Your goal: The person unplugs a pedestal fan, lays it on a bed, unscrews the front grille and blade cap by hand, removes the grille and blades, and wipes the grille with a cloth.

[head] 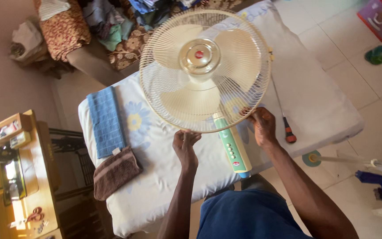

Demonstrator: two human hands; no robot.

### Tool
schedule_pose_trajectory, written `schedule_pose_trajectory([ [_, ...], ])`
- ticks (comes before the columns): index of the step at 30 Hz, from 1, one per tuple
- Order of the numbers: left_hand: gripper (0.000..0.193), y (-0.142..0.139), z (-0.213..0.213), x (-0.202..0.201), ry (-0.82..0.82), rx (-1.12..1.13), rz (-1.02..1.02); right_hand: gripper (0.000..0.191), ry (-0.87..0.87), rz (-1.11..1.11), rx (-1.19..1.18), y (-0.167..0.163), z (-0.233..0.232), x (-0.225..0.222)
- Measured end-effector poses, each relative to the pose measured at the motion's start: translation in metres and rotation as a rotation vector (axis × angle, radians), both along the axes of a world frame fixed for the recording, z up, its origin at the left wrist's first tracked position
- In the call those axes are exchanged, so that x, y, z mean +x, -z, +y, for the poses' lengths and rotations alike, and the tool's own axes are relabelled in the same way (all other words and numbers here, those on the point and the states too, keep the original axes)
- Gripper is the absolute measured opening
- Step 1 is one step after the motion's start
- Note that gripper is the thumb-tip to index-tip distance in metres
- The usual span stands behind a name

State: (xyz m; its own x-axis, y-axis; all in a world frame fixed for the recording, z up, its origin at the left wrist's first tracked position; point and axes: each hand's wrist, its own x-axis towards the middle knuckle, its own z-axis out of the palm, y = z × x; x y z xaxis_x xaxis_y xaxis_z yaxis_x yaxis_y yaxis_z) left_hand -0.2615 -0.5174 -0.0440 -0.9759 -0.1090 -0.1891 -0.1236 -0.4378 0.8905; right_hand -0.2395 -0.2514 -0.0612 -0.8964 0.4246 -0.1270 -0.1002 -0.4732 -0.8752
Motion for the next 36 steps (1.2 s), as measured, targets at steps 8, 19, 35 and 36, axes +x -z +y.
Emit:
schedule_pose_trajectory([
  [8, 0.019, 0.000, -0.016, -0.014, -0.049, 0.012, -0.048, 0.023, 0.470, 0.171, 1.251, -0.077, -0.026, -0.006],
  [19, 0.017, 0.004, -0.028, -0.025, -0.072, 0.033, -0.045, 0.016, -0.798, 0.907, 2.103, -0.161, -0.164, -0.139],
  [35, 0.021, 0.021, -0.039, -0.025, -0.022, 0.173, 0.032, 0.018, -1.021, 1.325, 2.382, -0.172, -0.178, -0.165],
  [36, 0.021, 0.021, -0.040, -0.024, -0.017, 0.186, 0.041, 0.019, -1.018, 1.347, 2.389, -0.172, -0.177, -0.165],
])
